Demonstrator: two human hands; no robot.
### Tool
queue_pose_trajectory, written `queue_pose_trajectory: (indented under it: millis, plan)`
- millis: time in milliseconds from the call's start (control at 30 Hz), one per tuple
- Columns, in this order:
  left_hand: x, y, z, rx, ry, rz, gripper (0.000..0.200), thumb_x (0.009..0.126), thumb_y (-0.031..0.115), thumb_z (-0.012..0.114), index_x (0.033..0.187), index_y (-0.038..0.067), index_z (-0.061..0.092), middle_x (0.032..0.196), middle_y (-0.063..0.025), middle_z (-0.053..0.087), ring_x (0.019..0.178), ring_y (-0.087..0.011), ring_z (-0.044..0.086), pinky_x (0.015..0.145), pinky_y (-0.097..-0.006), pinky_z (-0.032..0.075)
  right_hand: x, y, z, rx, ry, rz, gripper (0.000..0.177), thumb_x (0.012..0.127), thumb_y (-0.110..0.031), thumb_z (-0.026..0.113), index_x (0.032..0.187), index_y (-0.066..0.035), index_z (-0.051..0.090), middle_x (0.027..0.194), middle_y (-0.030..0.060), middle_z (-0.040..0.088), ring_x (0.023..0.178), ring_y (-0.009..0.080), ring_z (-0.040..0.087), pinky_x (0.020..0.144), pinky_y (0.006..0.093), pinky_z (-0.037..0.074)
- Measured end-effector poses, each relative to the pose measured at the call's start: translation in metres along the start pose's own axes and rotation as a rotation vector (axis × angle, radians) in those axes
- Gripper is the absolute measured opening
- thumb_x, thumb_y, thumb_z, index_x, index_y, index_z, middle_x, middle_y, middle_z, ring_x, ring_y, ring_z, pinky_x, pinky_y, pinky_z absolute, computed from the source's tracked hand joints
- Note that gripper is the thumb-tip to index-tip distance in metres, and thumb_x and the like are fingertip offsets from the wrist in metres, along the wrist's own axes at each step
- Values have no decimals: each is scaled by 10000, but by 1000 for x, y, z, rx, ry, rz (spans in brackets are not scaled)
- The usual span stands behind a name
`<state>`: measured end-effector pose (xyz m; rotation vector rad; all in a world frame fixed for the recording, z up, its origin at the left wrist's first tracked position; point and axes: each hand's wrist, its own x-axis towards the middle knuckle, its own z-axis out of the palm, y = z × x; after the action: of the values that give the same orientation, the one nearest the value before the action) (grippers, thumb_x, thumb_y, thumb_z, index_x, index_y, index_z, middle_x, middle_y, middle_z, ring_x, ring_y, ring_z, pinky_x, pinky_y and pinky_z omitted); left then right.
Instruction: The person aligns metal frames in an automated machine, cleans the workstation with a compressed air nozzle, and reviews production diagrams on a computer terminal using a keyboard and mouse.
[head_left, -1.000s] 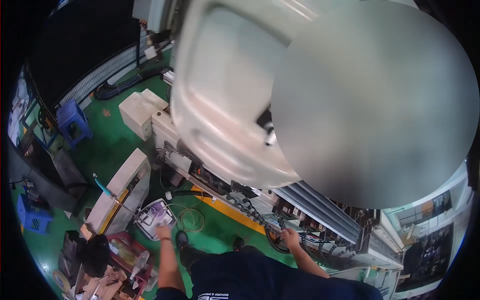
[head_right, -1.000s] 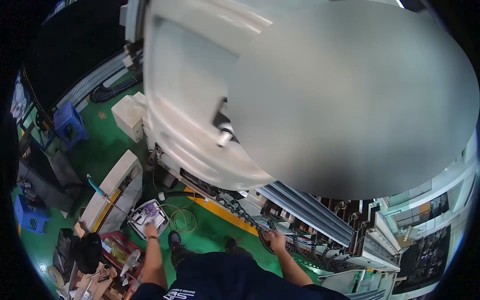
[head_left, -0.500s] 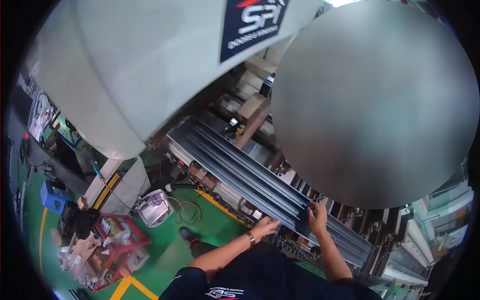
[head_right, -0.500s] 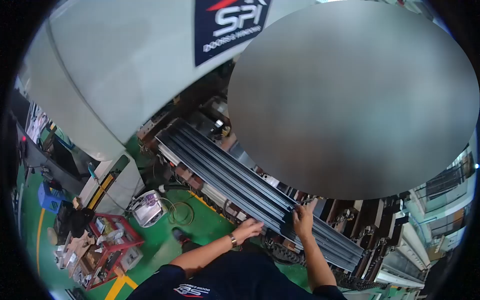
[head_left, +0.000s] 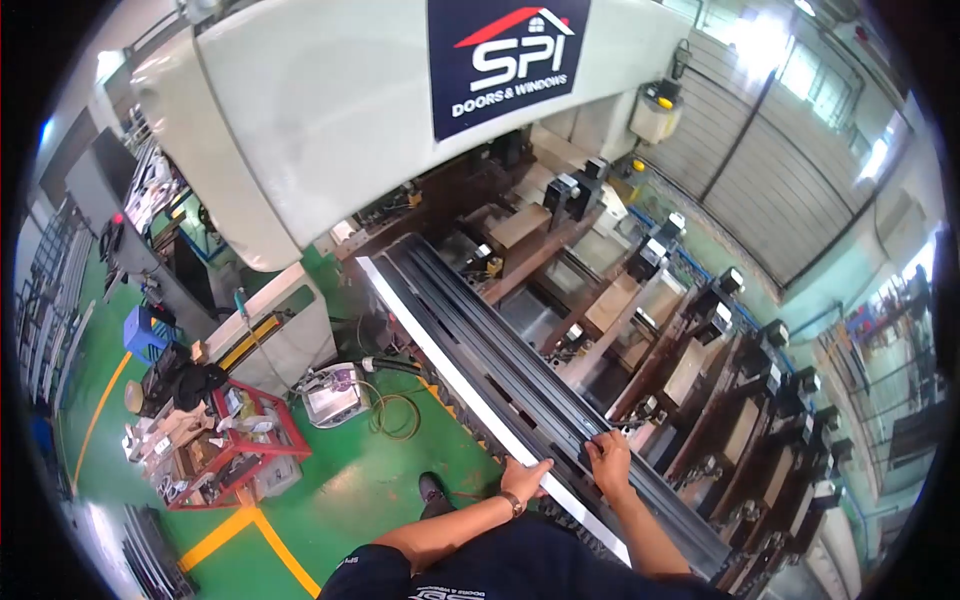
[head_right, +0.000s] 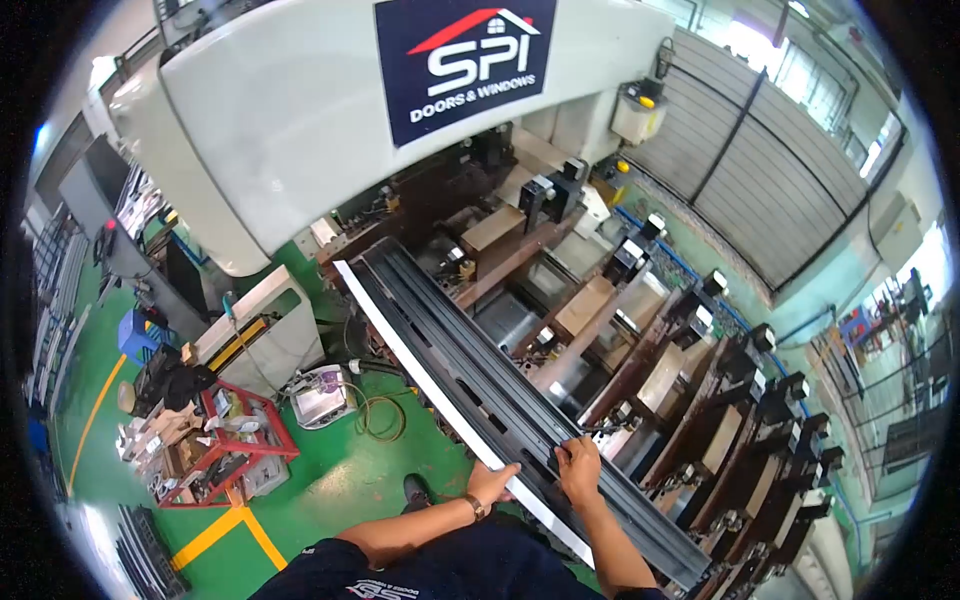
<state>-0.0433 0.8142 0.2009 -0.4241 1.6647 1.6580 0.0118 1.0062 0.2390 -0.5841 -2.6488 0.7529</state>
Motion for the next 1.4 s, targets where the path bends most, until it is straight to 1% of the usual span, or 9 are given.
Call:
queue_pose_trajectory:
  millis: [200, 367, 467, 533, 600, 733, 867, 1167, 1400]
  plan:
    - [13, 1, 11, 15, -210, -175, 887, 844, 490, 871, 1237, -195, 467, 779, -175, 712, 574, -250, 745, 406, -291, 541, 1, 2, -4, 42, -18, -63, 130, 847, -86, 807, 916, -6, 731, 907, 174, 652, 873, 392, 645, 779, 477, 512]
    - [3, 11, 10, 34, -106, -153, 1027, 813, 854, 649, 1306, -45, 592, 1195, -216, 662, 1036, -322, 724, 892, -489, 614, -5, -6, -3, 18, 22, -188, 126, 855, -127, 806, 895, -23, 745, 880, 165, 624, 866, 395, 622, 774, 502, 493]
    - [3, 18, 7, -74, -131, -262, 1083, 860, 842, 609, 1575, 49, 426, 1482, -200, 523, 1193, -317, 645, 971, -523, 574, -26, -31, -16, -2, -66, -357, 166, 831, -190, 837, 861, -56, 743, 874, 139, 643, 847, 353, 630, 762, 478, 490]
    - [33, -14, 7, -58, -168, -151, 1001, 891, 774, 650, 1533, 27, 469, 1411, -147, 613, 1274, -284, 598, 982, -526, 545, -50, -37, -17, 24, -307, -475, 174, 824, -218, 844, 847, -80, 742, 895, 134, 652, 882, 350, 627, 756, 465, 481]
    - [31, -14, 21, -171, 6, 167, 770, 862, 650, 780, 1245, -8, 667, 1265, -186, 706, 1213, -233, 657, 944, -437, 542, -48, -38, -15, 207, -186, -401, 164, 877, -204, 784, 944, -61, 741, 901, 128, 652, 870, 357, 614, 809, 485, 445]
    - [15, 13, 19, -208, -69, -103, 892, 793, 539, 894, 1377, -28, 528, 1296, -169, 688, 1209, -256, 659, 970, -470, 522, -3, -13, -28, 25, 160, -237, 264, 888, -159, 755, 1100, -14, 694, 1072, 189, 663, 976, 419, 622, 942, 502, 460]
    - [39, -9, 33, -283, 30, -120, 980, 736, 505, 945, 1426, -3, 468, 1284, -140, 690, 1206, -285, 657, 973, -551, 496, 17, 49, -33, -222, -248, -62, 334, 961, -281, 706, 1107, 18, 683, 1144, 252, 666, 1040, 484, 642, 908, 557, 505]
    - [26, -26, 34, -630, 10, 44, 626, 804, 328, 931, 1233, -24, 641, 1129, -126, 743, 1030, -215, 728, 882, -398, 598, 17, 72, -18, -138, -333, -327, 393, 1033, -327, 643, 810, -8, 590, 794, 251, 635, 791, 476, 651, 707, 549, 490]
    - [-41, -44, -3, -693, -27, 52, 544, 831, 336, 919, 1220, 44, 675, 1142, -78, 747, 1040, -165, 714, 903, -357, 576, -19, 24, -42, 196, -610, -78, 376, 1059, -289, 601, 865, 31, 631, 739, 214, 640, 695, 327, 628, 664, 452, 479]
